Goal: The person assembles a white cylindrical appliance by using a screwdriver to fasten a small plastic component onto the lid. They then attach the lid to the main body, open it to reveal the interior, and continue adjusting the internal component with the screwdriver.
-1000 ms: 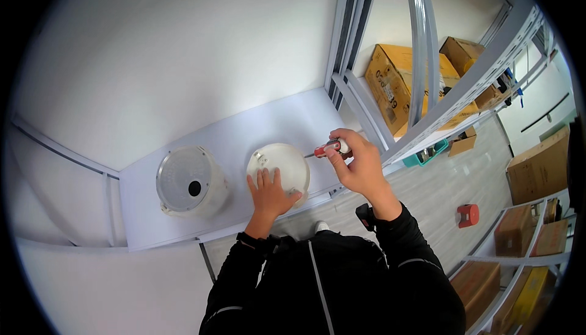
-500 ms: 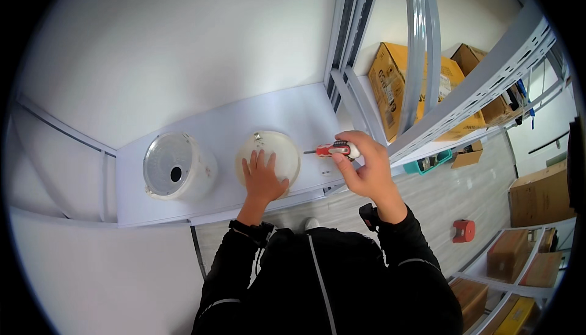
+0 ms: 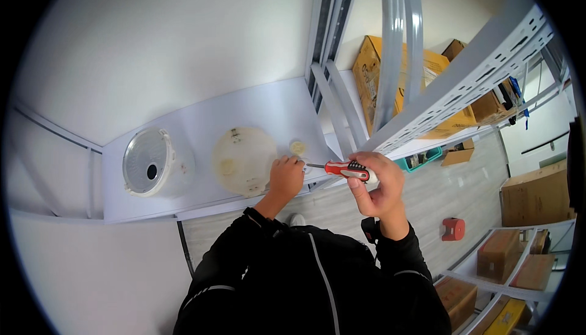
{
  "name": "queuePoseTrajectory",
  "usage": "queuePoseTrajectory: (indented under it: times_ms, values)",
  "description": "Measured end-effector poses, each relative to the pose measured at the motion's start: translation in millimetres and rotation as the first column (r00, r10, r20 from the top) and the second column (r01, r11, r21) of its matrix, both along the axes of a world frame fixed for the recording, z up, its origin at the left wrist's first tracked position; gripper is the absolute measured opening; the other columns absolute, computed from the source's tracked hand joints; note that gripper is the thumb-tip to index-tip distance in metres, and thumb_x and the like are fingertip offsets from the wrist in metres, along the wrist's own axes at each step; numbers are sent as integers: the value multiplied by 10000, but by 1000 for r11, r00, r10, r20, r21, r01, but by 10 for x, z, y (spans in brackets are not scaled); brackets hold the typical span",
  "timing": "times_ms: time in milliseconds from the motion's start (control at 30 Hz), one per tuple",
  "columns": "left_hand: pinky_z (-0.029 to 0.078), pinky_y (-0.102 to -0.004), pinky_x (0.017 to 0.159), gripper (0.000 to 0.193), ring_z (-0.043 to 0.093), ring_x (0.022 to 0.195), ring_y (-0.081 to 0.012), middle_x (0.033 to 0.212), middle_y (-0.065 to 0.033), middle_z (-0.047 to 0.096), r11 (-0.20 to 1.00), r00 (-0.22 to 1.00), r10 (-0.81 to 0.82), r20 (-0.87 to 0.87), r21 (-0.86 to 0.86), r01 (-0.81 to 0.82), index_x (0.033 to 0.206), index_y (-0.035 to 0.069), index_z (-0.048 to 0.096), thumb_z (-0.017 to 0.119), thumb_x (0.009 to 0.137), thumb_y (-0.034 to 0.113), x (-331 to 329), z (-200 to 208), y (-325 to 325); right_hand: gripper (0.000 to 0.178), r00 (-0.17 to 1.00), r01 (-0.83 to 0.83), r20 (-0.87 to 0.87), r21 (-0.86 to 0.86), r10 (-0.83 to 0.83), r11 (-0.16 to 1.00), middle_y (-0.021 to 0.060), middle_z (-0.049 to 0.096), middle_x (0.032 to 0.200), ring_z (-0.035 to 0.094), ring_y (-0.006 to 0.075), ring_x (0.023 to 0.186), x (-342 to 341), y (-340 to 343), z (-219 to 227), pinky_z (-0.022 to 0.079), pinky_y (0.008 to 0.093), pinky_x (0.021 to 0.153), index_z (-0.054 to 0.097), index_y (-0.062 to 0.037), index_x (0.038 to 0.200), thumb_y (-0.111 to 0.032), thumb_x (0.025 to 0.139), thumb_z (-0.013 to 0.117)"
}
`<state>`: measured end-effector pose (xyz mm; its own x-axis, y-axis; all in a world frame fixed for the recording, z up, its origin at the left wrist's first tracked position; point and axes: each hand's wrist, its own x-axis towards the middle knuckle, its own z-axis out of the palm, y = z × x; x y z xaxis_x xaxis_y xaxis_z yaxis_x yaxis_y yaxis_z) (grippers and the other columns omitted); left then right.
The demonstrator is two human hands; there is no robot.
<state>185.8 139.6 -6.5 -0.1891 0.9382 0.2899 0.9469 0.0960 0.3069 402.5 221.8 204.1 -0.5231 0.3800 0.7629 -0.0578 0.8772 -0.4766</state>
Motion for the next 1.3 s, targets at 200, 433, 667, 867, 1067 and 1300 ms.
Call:
queuePoseTrajectory:
  times_ms: [200,433,667,867,1067,1300]
  values:
    - [462,-451,901,74,664,1025,-268,980,-19,721,994,996,31,-88,-106,-40,906,155,780,796,867,217,67,-127,115,374,1000,24,0,8,-24,1000,205,786,1061,781,370,882,156,13,-21,616,402,773,674,8,1175,-110,861,842]
    - [453,-451,897,57,667,1021,-271,963,-25,729,987,994,29,-108,-153,-46,913,172,784,783,886,222,90,-117,160,357,1000,4,28,5,-5,1000,240,767,1045,793,384,929,216,47,-12,626,416,816,654,38,1194,-58,877,790]
    - [540,-456,739,86,724,787,-299,865,-65,756,976,937,48,346,183,-118,973,94,715,774,911,104,-50,177,212,361,1000,4,-7,5,-4,1000,211,783,1072,781,381,904,66,44,-24,620,414,790,674,8,1175,-95,865,828]
    - [578,-321,715,144,744,766,-202,887,-87,794,958,776,-14,630,232,-171,1071,59,748,769,929,70,-315,677,-45,337,998,-58,-8,-8,58,998,230,777,1064,782,379,917,-183,10,11,617,406,807,667,22,1166,-86,881,812]
    - [530,-288,663,227,680,725,-113,887,-78,803,925,729,63,682,235,-300,1182,48,828,796,968,120,-514,916,-380,345,994,-104,-30,-5,103,995,254,772,1063,781,372,930,-487,-80,-1,614,397,829,655,38,1193,-101,913,800]
    - [523,-334,637,148,701,737,-207,857,-79,790,914,708,48,704,254,-315,1043,57,831,834,944,167,-761,1117,-704,318,989,-90,-123,-55,82,994,235,774,1086,775,376,946,-793,-249,58,613,405,842,672,28,1173,-83,904,799]
